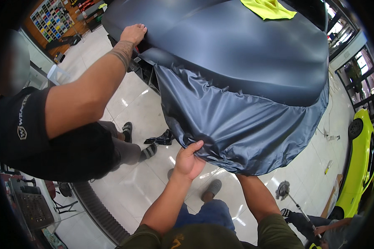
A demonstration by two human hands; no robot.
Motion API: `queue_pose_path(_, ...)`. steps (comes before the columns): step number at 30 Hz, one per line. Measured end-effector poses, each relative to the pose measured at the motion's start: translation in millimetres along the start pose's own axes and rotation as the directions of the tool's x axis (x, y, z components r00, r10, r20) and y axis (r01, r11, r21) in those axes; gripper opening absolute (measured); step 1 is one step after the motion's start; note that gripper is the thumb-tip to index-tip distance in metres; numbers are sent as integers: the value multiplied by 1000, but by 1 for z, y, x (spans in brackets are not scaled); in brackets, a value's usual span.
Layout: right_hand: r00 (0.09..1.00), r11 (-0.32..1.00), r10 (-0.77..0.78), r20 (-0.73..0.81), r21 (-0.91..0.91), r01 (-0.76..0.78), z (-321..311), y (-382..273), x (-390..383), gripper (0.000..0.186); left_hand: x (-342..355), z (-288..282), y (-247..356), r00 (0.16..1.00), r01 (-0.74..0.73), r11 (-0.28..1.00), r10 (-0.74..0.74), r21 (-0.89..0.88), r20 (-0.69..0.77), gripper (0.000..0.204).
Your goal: The person applies a matte vinyl wrap to a car hood using a yellow squeegee, a red squeegee, and a heat gun. They smooth the film, heat and stretch edges, and tuck excess material while another person assists nearby.
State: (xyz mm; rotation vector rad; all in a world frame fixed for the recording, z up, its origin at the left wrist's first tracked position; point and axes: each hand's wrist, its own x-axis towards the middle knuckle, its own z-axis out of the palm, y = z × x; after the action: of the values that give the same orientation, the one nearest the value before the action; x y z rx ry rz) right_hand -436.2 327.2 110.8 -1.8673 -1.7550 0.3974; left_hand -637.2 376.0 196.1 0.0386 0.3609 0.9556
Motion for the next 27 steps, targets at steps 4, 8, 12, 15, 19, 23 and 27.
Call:
queue_pose_path(4,1000,1000,-6,0,-6,6,14,-9,12,56,-2,6,2,1000,0,1000,-1,16,22,39)
queue_pose_path(8,1000,1000,-16,3,3,16,28,-21,25,55,-6,8,5,999,38,999,-37,-30,27,40)
queue_pose_path(12,999,999,-36,12,12,36,41,-32,39,55,-7,9,6,1000,26,1000,-26,-2,15,39)
queue_pose_path(15,998,998,-55,25,24,55,52,-41,49,54,-7,8,6,1000,29,1000,-29,8,-4,39)
queue_pose_path(19,996,996,-80,28,30,79,60,-47,65,54,-9,11,8,999,40,999,-40,17,5,38)
queue_pose_path(23,994,993,-107,35,42,106,69,-53,79,53,-7,4,6,999,45,999,-45,-1,26,37)
queue_pose_path(27,992,991,-123,38,59,121,78,-59,88,53,-8,4,6,999,39,999,-39,-7,35,37)
